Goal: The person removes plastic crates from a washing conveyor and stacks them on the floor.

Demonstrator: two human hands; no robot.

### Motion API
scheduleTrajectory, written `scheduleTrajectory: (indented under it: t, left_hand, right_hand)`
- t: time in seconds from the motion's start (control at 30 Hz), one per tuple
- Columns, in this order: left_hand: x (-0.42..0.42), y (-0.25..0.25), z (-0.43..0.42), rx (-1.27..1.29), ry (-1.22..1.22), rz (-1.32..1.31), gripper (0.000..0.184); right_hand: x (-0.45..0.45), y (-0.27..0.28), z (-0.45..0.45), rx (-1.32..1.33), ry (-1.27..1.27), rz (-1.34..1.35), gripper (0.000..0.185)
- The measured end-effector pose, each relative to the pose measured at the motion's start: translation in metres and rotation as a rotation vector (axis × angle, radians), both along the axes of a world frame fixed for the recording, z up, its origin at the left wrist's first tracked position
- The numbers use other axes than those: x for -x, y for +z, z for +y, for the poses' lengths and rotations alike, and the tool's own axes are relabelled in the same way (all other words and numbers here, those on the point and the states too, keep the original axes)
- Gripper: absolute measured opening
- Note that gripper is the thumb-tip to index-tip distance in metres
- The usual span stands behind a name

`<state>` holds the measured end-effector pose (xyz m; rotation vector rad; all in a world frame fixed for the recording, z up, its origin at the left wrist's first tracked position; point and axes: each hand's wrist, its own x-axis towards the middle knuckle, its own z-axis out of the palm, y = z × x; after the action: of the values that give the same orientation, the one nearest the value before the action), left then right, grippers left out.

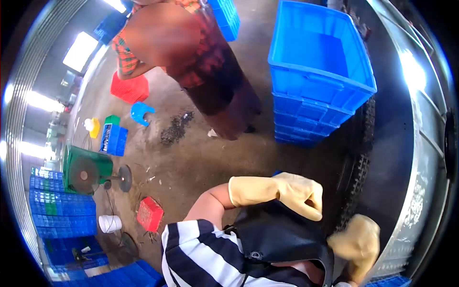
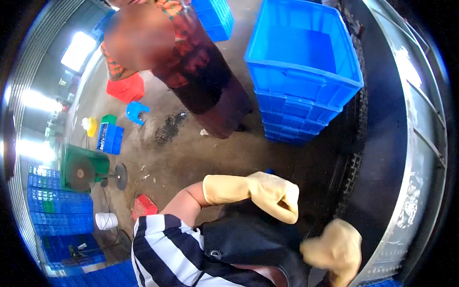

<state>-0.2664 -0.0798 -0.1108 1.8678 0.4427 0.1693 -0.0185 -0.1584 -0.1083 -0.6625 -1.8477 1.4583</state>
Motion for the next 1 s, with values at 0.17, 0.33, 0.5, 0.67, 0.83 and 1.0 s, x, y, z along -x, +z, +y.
scheduleTrajectory:
  t: [0.17, 0.33, 0.5, 0.67, 0.83, 1.0]
  left_hand:
    - [0.019, -0.044, -0.01, 0.332, 0.151, -0.059, 0.029]
    - [0.031, -0.053, 0.021, 0.075, 0.139, 0.125, 0.031]
    - [0.039, -0.063, -0.001, 0.073, 0.522, 0.357, 0.039]
    - [0.046, -0.071, -0.003, 0.105, 0.694, 0.449, 0.041]
    - [0.034, -0.075, 0.003, 0.027, 0.578, 0.546, 0.035]
    - [0.03, -0.058, -0.016, 0.023, 0.628, 0.51, 0.036]
  right_hand:
    - [-0.004, -0.001, 0.022, -0.157, -0.149, -0.075, 0.012]
    - [-0.053, 0.03, -0.002, -0.544, -0.65, -0.468, 0.021]
    - [-0.064, 0.097, 0.002, 0.008, -1.421, -0.253, 0.031]
    - [-0.085, 0.097, 0.036, -0.237, -1.396, -0.542, 0.034]
    - [-0.099, 0.094, 0.043, -0.294, -1.38, -0.643, 0.037]
    - [-0.112, 0.092, 0.042, -0.342, -1.369, -0.691, 0.041]
